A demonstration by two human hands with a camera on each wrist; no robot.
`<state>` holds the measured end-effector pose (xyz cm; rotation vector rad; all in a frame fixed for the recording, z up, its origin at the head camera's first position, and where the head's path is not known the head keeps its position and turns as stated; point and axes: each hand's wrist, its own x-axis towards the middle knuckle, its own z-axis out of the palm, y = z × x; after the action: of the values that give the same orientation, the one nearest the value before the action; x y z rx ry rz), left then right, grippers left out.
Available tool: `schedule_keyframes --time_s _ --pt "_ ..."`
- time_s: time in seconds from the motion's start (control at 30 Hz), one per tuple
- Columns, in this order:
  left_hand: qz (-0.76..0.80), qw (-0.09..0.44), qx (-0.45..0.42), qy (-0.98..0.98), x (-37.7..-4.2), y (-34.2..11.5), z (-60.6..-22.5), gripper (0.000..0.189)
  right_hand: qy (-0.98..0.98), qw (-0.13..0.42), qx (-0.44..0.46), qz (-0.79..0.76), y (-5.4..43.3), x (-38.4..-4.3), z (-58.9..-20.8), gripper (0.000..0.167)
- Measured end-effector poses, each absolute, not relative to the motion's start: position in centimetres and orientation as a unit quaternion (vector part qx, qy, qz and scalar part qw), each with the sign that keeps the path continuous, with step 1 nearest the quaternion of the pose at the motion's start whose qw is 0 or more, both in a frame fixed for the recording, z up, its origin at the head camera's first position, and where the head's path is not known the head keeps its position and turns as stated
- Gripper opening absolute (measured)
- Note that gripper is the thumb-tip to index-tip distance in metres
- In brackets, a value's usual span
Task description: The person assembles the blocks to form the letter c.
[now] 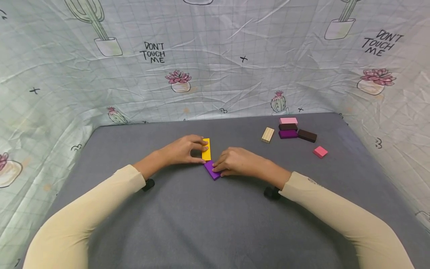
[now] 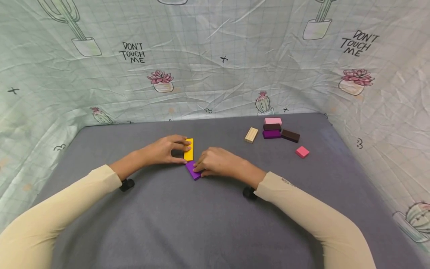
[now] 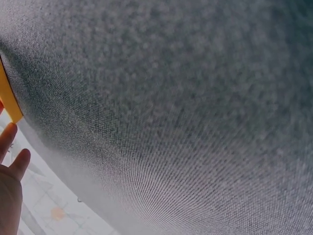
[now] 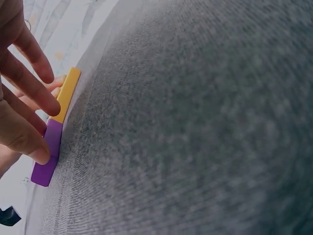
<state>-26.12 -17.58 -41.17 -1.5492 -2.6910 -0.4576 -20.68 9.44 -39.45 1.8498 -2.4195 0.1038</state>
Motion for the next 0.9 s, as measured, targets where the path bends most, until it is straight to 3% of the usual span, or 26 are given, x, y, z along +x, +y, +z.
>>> schedule_keyframes --time_s 0.37,0.9 --pt "-0.154 0.04 -0.517 -0.841 -26.2 -18.1 -41.2 0.046 -0.791 0.038 0.608 0.052 8.8 -20.5 -39.5 0.031" --pt "-0.117 0.038 -0.483 -0.867 -26.1 -18.3 -41.4 0.051 -0.798 0.025 0.598 0.077 8.2 -20.2 -39.5 0.029"
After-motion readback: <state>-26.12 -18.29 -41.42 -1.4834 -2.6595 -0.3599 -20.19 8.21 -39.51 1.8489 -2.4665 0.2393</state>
